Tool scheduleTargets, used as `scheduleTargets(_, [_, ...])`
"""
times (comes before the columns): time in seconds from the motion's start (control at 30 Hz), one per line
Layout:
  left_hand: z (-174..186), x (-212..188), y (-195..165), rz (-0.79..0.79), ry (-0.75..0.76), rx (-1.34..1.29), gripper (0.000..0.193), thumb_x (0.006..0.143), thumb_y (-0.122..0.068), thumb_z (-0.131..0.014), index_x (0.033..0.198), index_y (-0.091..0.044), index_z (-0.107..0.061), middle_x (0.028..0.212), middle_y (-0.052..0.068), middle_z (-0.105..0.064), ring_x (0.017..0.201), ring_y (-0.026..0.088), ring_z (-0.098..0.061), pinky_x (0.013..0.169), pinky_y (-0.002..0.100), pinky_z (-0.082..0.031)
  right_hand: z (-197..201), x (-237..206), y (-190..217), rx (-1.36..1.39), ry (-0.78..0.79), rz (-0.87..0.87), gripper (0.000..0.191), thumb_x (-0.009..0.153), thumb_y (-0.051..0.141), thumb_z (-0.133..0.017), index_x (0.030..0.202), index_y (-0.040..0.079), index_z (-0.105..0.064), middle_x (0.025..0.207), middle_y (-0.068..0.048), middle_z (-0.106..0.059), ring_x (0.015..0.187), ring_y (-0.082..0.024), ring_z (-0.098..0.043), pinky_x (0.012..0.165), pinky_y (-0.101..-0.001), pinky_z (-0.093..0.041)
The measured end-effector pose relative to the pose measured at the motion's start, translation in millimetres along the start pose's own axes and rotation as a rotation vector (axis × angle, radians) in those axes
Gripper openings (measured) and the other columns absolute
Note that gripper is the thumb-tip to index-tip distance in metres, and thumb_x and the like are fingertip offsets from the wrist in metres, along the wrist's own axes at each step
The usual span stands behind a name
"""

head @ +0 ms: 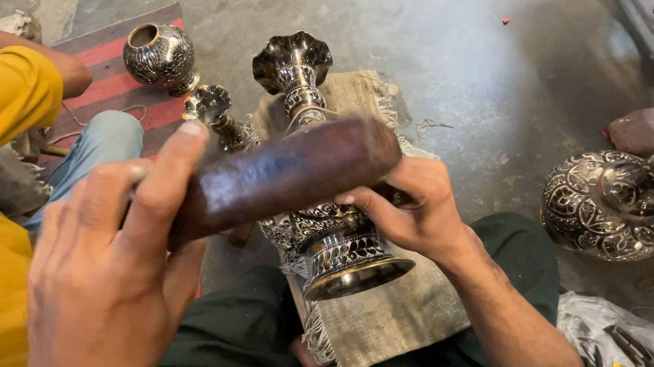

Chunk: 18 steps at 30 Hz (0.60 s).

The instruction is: The person uses a hammer and a small metal punch to engrave a decorative pattern on a silver-colored metal vase. They repeatedly tap the punch against the vase surface to create a detailed design.

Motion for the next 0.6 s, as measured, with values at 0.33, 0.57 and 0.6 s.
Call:
scheduleTargets(0.33, [-4,-2,2,-0.09,-0.001,0.341,0.064,0.084,-0.019,-0.08,0.145,-0.028,-0.062,0.102,0.003,-0.059,0.087,0.024,-0.06,0.087,0.045,-0.048,1,-3,-6,0.048,0.018,-0.102,0.011,0.094,0.005,-0.075,0.105,0.006,-0.076,0.092,-0.005,-0.078,0.072,-0.009,-0.07,0.062,-0.024,-0.051])
scheduleTargets(0.57, [-2,0,8,-0.038,-0.034,0.105,0.06,0.084,-0.017,-0.074,0.143,-0.026,-0.061,0.107,0.005,-0.058,0.091,0.026,-0.058,0.085,0.044,-0.046,-2,-3,-9,0.05,0.039,-0.235,0.01,0.092,0.004,-0.077,0.102,0.005,-0.079,0.083,-0.003,-0.078,0.061,-0.008,-0.062,0.053,-0.024,-0.044])
scheduleTargets(0.6, [-2,0,10,0.035,-0.026,-0.12,0.06,0.084,-0.018,-0.071,0.143,-0.024,-0.059,0.11,0.006,-0.057,0.095,0.028,-0.057,0.087,0.044,-0.045,-3,-3,-10,0.051,0.046,-0.287,0.01,0.091,0.005,-0.077,0.101,0.005,-0.081,0.08,-0.003,-0.078,0.057,-0.009,-0.06,0.051,-0.0244,-0.042])
Point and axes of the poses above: each hand's wrist, its own x-axis towards the middle knuckle, its own z-axis out of the back of the hand, y = z × x, the point moved 4 cm from there along x, towards the middle knuckle
